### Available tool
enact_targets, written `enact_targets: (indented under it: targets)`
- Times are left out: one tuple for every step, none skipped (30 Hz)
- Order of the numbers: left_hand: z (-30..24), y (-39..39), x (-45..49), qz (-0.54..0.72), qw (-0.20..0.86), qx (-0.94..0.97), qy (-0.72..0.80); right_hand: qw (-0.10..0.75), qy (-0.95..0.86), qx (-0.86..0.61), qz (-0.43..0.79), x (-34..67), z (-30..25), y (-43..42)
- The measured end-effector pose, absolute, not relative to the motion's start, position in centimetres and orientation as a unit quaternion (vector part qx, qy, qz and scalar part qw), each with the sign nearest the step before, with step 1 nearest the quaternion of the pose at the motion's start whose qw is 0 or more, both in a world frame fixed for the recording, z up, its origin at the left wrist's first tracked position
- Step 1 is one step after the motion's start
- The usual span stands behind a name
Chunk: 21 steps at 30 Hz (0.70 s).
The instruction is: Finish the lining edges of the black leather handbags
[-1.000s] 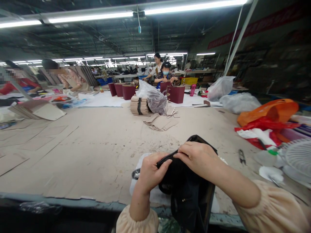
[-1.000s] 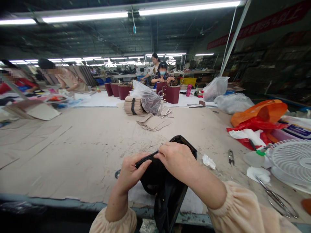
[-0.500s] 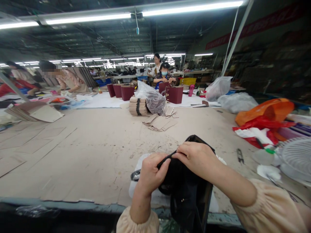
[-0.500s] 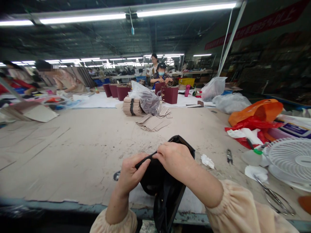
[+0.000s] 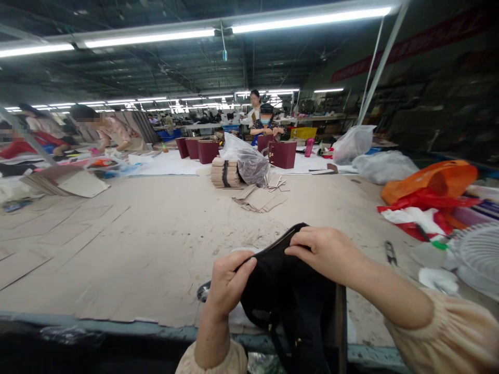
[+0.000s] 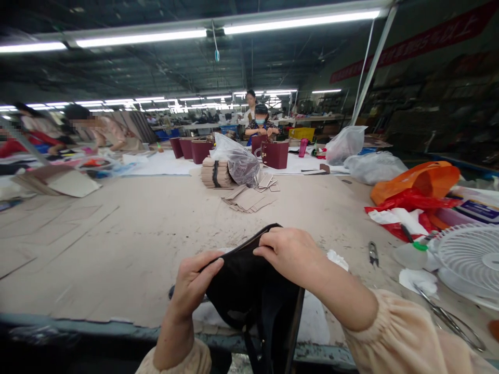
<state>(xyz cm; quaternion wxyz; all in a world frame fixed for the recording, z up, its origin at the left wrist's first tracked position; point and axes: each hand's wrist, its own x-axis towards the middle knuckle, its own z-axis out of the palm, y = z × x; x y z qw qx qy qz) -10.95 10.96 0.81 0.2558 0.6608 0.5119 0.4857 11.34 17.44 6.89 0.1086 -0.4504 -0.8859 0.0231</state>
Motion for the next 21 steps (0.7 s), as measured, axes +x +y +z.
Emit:
enact_targets:
  targets:
    - [0.9,10.8,-11.2,0.483,0.263,0.658,0.514,0.109,-0.885,-0.453,0.024,11.1,6.9,17.4]
    - [0.9,10.8,-11.4,0.479,0.267,0.658,0.517,0.11,-0.883,-0.455,0.023,10.8,6.8,17.4]
    - [1.0,10.7,-11.6,0.474,0.265,0.66,0.519,0.111,-0.882,-0.458,0.021,10.5,6.8,17.5]
    - [1.0,10.7,-11.6,0.471,0.26,0.664,0.52,0.113,-0.879,-0.463,0.017,10.3,6.9,17.5]
    - [0.9,10.7,-11.7,0.47,0.253,0.668,0.519,0.113,-0.877,-0.467,0.013,10.0,6.9,17.6]
    - [0.9,10.7,-11.7,0.472,0.245,0.671,0.517,0.114,-0.875,-0.47,0.008,9.8,6.9,17.6]
    - [0.8,10.7,-11.7,0.476,0.237,0.673,0.515,0.113,-0.874,-0.472,0.002,9.7,7.0,17.7]
    - [0.7,10.7,-11.7,0.479,0.233,0.673,0.513,0.113,-0.874,-0.472,-0.002,9.6,7.0,17.8]
    - [0.7,10.8,-11.7,0.481,0.232,0.673,0.512,0.112,-0.875,-0.471,-0.005,9.5,7.0,17.9]
    - [0.6,10.8,-11.7,0.481,0.236,0.672,0.511,0.11,-0.876,-0.469,-0.006,9.4,7.0,18.0]
    - [0.6,10.9,-11.8,0.481,0.241,0.671,0.511,0.108,-0.878,-0.467,-0.006,9.4,7.0,18.1]
    - [0.6,10.9,-11.8,0.479,0.249,0.668,0.512,0.107,-0.879,-0.465,-0.006,9.4,7.0,18.2]
    - [0.6,11.0,-11.8,0.478,0.257,0.666,0.512,0.107,-0.879,-0.465,-0.006,9.4,6.9,18.2]
    - [0.6,11.0,-11.8,0.477,0.265,0.663,0.512,0.108,-0.878,-0.466,-0.007,9.4,6.9,18.3]
    - [0.7,11.1,-11.8,0.479,0.271,0.66,0.511,0.11,-0.878,-0.467,-0.009,9.4,6.9,18.3]
    - [0.7,11.1,-11.7,0.48,0.276,0.658,0.511,0.111,-0.877,-0.467,-0.01,9.5,6.9,18.3]
    - [0.7,11.1,-11.7,0.482,0.28,0.656,0.51,0.112,-0.877,-0.467,-0.011,9.4,6.9,18.4]
    - [0.7,11.1,-11.7,0.483,0.281,0.654,0.51,0.112,-0.877,-0.467,-0.012,9.4,6.9,18.4]
    - [0.7,11.1,-11.6,0.483,0.282,0.653,0.51,0.11,-0.878,-0.466,-0.013,9.4,6.9,18.5]
    - [0.6,11.0,-11.6,0.481,0.283,0.654,0.511,0.108,-0.877,-0.467,-0.015,9.4,6.9,18.5]
    - [0.6,11.0,-11.6,0.479,0.283,0.655,0.512,0.106,-0.877,-0.468,-0.017,9.5,6.9,18.6]
